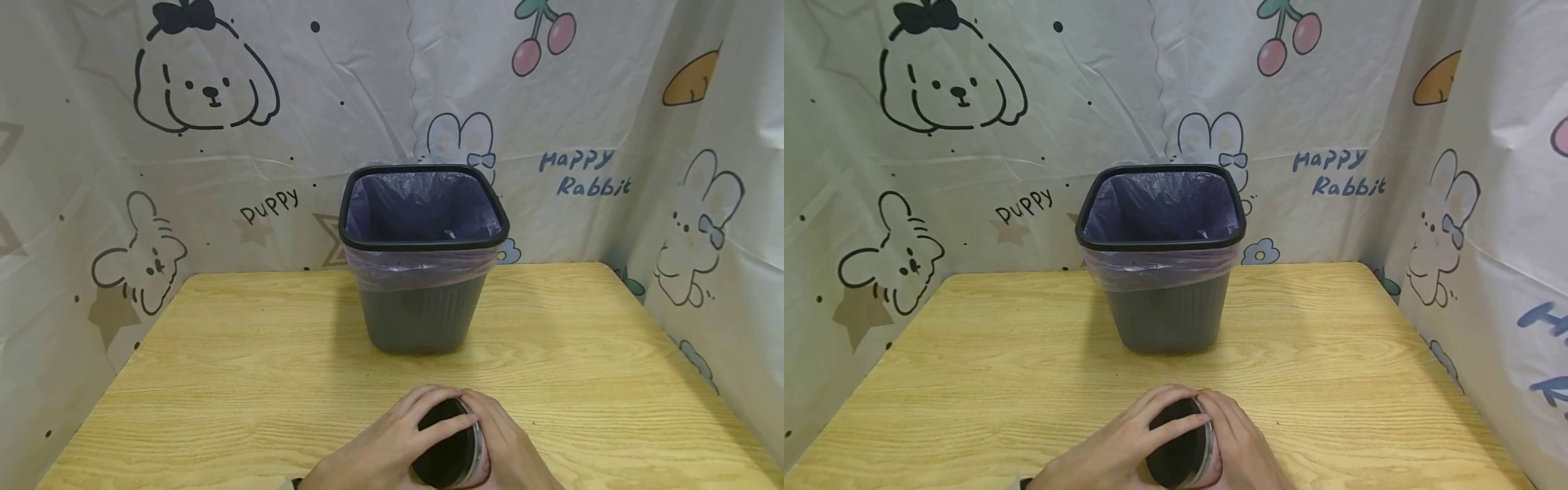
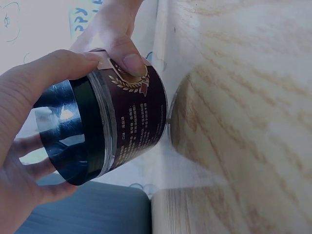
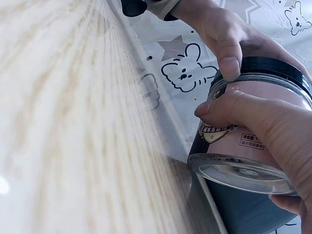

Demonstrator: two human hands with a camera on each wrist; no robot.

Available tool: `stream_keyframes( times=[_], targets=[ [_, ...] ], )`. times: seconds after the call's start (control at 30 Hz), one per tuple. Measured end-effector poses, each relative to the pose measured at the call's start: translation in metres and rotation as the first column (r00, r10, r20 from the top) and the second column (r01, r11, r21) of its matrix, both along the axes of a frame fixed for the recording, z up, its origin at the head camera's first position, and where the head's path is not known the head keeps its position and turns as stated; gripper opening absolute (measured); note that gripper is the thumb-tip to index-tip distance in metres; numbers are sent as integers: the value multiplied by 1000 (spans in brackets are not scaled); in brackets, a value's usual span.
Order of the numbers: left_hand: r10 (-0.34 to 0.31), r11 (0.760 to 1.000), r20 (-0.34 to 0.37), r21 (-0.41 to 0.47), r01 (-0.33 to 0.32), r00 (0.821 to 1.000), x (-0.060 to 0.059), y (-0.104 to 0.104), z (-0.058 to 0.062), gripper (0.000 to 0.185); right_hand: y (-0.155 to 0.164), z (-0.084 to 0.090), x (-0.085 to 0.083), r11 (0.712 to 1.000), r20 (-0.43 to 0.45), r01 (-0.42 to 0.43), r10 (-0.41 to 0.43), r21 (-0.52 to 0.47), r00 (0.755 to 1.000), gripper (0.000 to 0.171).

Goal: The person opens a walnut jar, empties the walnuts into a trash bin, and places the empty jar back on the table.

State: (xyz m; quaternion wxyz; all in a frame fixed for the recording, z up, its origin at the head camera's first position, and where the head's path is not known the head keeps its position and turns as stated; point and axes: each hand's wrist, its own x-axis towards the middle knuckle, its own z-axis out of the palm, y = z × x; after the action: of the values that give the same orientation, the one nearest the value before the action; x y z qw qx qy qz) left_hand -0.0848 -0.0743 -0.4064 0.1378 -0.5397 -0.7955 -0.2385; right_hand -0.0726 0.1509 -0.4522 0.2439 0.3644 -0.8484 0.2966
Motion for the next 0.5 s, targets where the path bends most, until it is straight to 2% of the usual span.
stream_keyframes(
  times=[0.23,0.5],
  targets=[
    [1,1000,55,12,-2,998,0,0,-1,95,0,0,-1,1000,-4,-1,1,-6,1000,110],
    [-7,1000,54,3,7,999,0,1,-2,96,0,-1,0,1000,-19,3,-3,-5,1000,109]
  ],
)
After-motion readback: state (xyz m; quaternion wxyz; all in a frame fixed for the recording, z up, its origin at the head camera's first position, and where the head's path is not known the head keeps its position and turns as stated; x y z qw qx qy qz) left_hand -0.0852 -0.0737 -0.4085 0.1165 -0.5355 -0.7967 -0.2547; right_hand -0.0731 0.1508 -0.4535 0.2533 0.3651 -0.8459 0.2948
